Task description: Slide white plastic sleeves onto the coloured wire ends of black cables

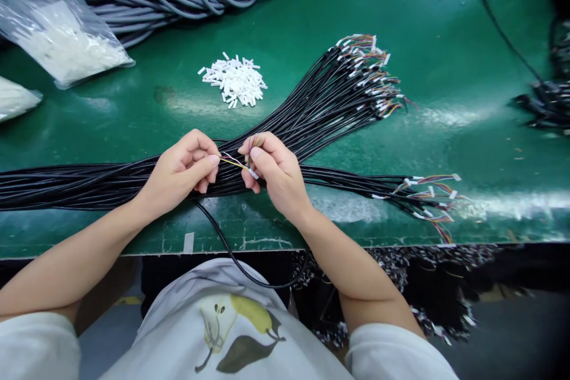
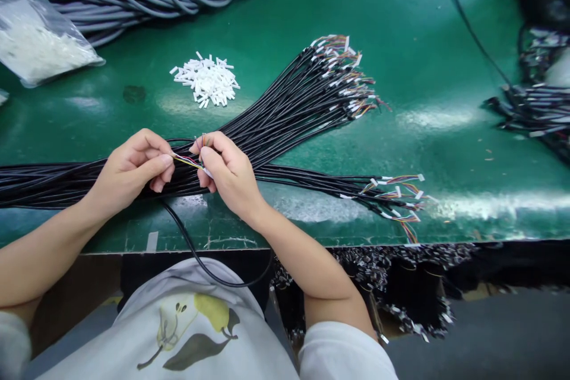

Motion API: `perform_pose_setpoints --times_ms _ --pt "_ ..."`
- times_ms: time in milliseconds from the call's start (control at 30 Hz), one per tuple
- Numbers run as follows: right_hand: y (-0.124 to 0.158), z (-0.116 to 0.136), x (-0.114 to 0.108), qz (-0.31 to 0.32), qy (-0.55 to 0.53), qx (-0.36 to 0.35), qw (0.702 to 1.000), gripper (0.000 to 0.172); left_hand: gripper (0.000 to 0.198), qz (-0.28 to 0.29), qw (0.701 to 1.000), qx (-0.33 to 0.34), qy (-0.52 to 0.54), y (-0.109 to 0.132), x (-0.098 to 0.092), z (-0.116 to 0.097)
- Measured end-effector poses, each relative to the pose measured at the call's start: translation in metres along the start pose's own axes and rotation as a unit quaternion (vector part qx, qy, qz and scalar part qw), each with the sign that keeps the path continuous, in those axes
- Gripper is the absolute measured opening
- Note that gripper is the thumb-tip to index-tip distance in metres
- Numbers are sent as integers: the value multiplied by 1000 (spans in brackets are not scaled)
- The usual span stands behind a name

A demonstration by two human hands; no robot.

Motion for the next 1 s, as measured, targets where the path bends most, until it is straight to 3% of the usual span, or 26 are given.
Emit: perform_pose_setpoints --times_ms 200,467,600,700,1000 --pt "0 8 4 29 5 -20 999 33 12 2 1000 11 5 0 0 -1" --pt "3 11 4 13 139 -118 983 16 11 11 1000 20 12 0 0 0" --pt "1 5 -3 9 32 -59 998 22 10 -2 999 41 25 1 -2 0" --pt "0 5 -5 44 -48 -26 998 27 12 -30 995 83 45 4 -6 1" --pt "5 19 -3 100 -46 -85 990 24 7 -48 983 166 58 8 -10 0"
Point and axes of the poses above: each hand's wrist, its own y-axis away from the middle knuckle, its own x-axis out of the palm, z = x × y, the point moved 6 cm from there along -y, towards the middle knuckle, and after that the axes turned 1 degree about z, right-handed, at the moved point
